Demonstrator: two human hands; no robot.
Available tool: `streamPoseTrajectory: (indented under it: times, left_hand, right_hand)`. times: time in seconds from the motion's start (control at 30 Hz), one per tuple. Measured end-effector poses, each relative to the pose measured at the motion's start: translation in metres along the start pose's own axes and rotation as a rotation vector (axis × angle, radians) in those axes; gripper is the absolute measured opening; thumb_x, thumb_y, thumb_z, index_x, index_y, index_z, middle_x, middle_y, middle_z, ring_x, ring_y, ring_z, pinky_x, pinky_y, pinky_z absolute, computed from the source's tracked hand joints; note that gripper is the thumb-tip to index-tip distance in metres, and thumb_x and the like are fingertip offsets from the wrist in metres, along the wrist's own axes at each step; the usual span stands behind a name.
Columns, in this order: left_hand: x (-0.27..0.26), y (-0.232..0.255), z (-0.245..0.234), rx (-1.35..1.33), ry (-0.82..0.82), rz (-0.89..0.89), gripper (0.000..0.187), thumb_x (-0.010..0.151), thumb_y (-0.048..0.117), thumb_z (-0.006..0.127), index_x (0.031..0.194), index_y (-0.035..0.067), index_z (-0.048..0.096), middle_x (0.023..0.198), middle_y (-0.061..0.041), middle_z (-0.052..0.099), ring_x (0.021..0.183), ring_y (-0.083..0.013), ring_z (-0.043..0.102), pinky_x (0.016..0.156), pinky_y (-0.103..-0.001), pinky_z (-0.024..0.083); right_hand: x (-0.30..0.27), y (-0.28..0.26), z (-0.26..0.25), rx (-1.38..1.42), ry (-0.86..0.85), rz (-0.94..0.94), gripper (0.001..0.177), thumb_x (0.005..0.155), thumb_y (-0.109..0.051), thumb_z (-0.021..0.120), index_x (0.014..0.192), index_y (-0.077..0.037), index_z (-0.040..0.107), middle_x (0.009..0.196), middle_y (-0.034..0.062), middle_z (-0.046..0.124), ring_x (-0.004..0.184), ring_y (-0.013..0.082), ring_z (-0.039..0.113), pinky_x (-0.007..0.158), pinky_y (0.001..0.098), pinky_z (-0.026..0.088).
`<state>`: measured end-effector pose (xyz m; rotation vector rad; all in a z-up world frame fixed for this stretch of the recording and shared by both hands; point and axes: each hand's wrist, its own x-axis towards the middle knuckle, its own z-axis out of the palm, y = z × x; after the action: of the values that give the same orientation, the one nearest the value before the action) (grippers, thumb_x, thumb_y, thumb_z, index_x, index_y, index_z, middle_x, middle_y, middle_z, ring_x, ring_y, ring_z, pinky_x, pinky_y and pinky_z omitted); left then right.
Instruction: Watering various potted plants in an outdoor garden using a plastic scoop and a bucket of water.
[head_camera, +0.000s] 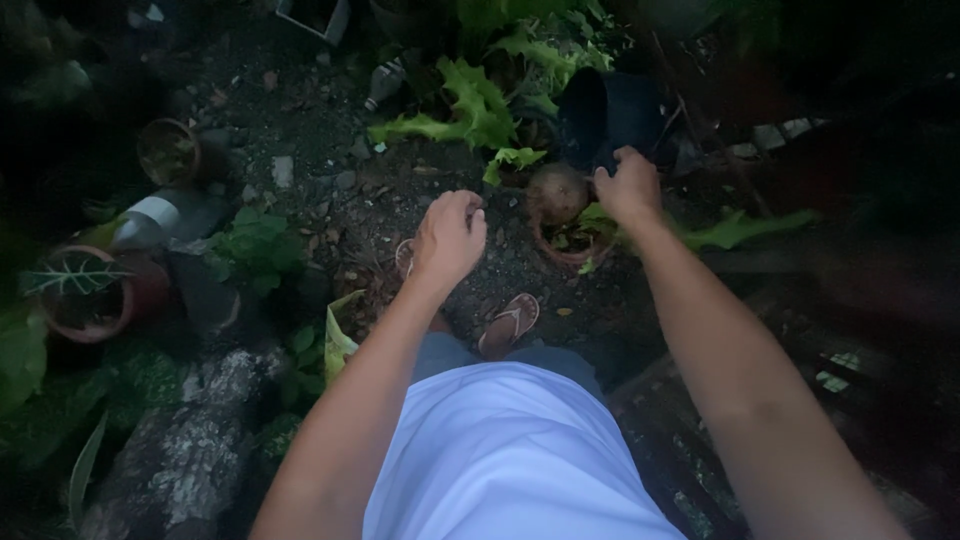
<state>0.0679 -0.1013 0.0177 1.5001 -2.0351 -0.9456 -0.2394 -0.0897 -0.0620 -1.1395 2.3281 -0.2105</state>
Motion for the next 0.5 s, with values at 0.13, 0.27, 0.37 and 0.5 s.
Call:
streamPoseTrajectory:
  times: [0.13,0.27,0.37,0.5]
  left_hand:
    - [-0.001,0.001,-0.002,0.014,-0.004,0.014,0.017,0.091,0.013,0.067,0.105,0.005,0.069,0.100,-0.016,0.068,0.100,-0.0375,0.065,0.086,-0.048,0.052]
    - [-0.002,0.000,-0.003,0.007,-0.022,0.006,0.017,0.092,0.014,0.067,0.106,0.005,0.069,0.102,-0.016,0.068,0.101,-0.0369,0.065,0.088,-0.048,0.053]
    - [-0.003,0.000,-0.004,0.014,-0.027,0.004,0.018,0.092,0.014,0.067,0.107,0.004,0.068,0.102,-0.017,0.067,0.101,-0.0377,0.064,0.087,-0.049,0.052]
    - [-0.004,0.001,-0.006,0.006,-0.020,0.005,0.018,0.093,0.014,0.066,0.107,0.004,0.068,0.102,-0.016,0.067,0.101,-0.0375,0.064,0.087,-0.049,0.052]
  right_hand:
    - [-0.007,-0.009,-0.004,-0.040,0.014,0.018,0.053,0.100,-0.027,0.069,0.146,-0.005,0.054,0.138,0.0229,0.061,0.120,0.0424,0.062,0.100,0.0556,0.053]
    - [0.003,0.003,0.008,-0.033,0.045,-0.096,0.056,0.098,-0.025,0.071,0.145,0.000,0.052,0.136,0.0257,0.059,0.117,0.0449,0.061,0.094,0.0574,0.053]
    - [0.001,0.000,0.004,-0.050,0.019,-0.073,0.056,0.100,-0.025,0.069,0.147,-0.001,0.050,0.135,0.0257,0.060,0.115,0.0440,0.062,0.092,0.0568,0.055]
    - [-0.006,-0.011,-0.007,0.000,-0.087,0.053,0.058,0.104,-0.028,0.064,0.154,-0.005,0.046,0.132,0.0239,0.065,0.113,0.0401,0.067,0.095,0.0537,0.058]
